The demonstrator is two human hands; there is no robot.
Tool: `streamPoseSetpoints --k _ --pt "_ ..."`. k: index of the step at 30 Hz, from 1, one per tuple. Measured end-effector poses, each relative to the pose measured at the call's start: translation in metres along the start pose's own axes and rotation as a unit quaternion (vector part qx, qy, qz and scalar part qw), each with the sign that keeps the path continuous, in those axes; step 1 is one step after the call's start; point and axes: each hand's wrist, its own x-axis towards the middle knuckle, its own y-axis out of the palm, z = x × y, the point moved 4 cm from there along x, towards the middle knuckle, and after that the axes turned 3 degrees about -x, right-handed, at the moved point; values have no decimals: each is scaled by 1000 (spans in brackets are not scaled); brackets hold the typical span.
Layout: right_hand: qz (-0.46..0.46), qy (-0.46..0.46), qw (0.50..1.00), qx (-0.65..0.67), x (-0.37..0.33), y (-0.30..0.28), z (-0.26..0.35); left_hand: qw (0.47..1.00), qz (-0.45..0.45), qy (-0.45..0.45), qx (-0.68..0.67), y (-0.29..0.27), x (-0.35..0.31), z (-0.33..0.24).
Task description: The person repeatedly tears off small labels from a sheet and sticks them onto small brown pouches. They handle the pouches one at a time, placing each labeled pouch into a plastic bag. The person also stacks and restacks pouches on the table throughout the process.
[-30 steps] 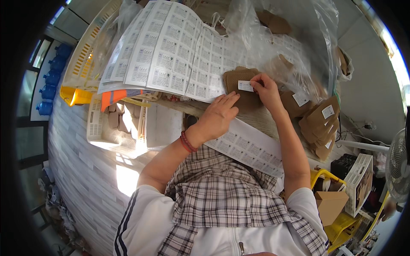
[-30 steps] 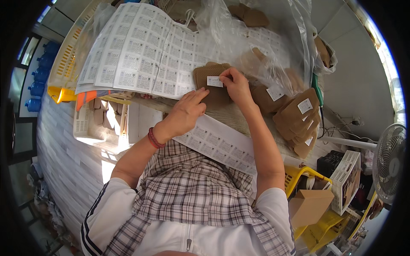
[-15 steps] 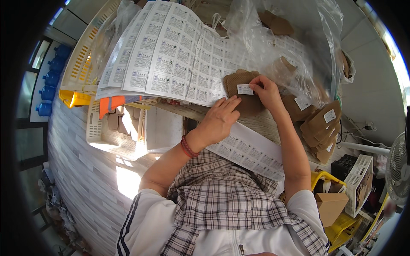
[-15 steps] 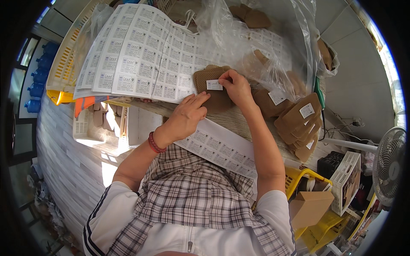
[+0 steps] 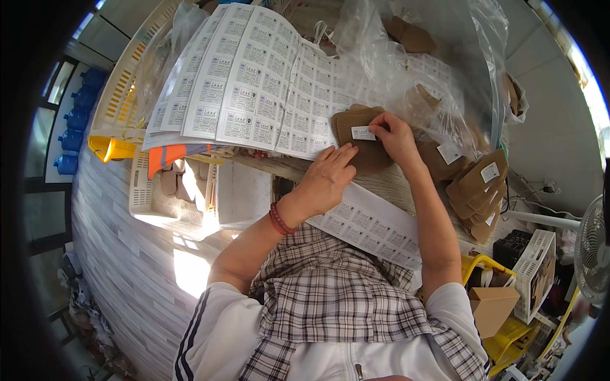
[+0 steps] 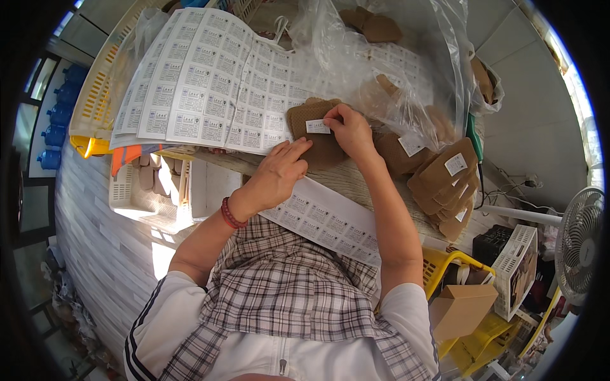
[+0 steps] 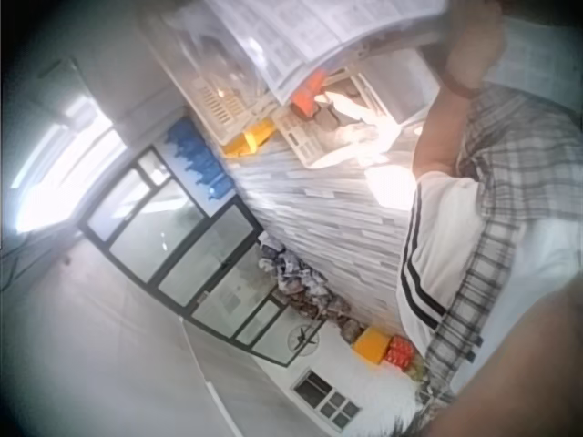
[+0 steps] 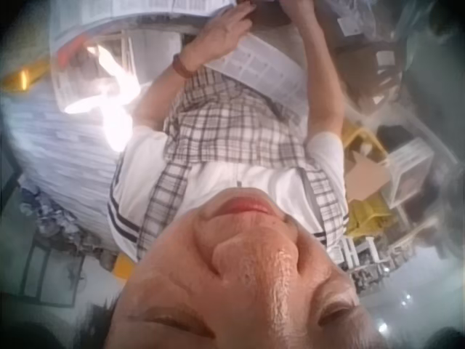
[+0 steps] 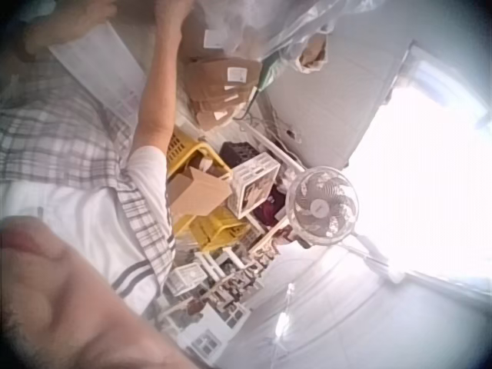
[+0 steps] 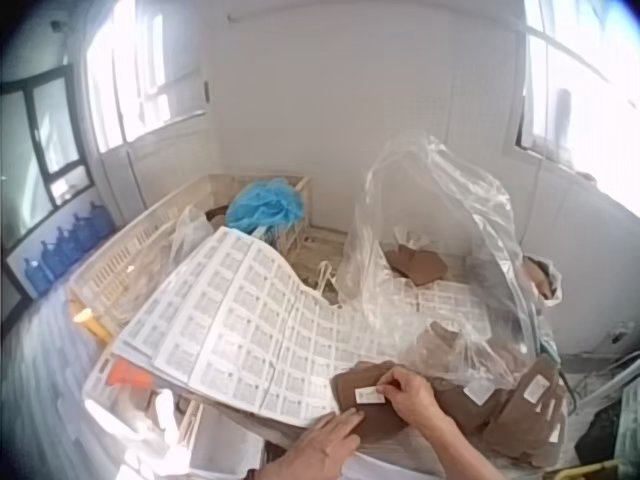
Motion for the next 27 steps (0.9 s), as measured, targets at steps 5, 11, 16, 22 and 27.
streamPoseSetpoints --k 5,11,16,22,27 --pt "-16 -9 999 -40 -3 0 5 1000 13 -17 -7 0 0 1" --pt "-30 -15 997 -63 -5 0 7 999 -12 -15 -33 -4 4 -3" --pt "-45 -12 995 -90 -11 0 19 1000 -5 10 4 1 6 1" --pt "-89 -66 986 -124 -22 5 30 999 -2 0 35 7 6 -2" --pt "-135 -99 975 -145 -32 11 38 999 5 -4 50 10 3 -2"
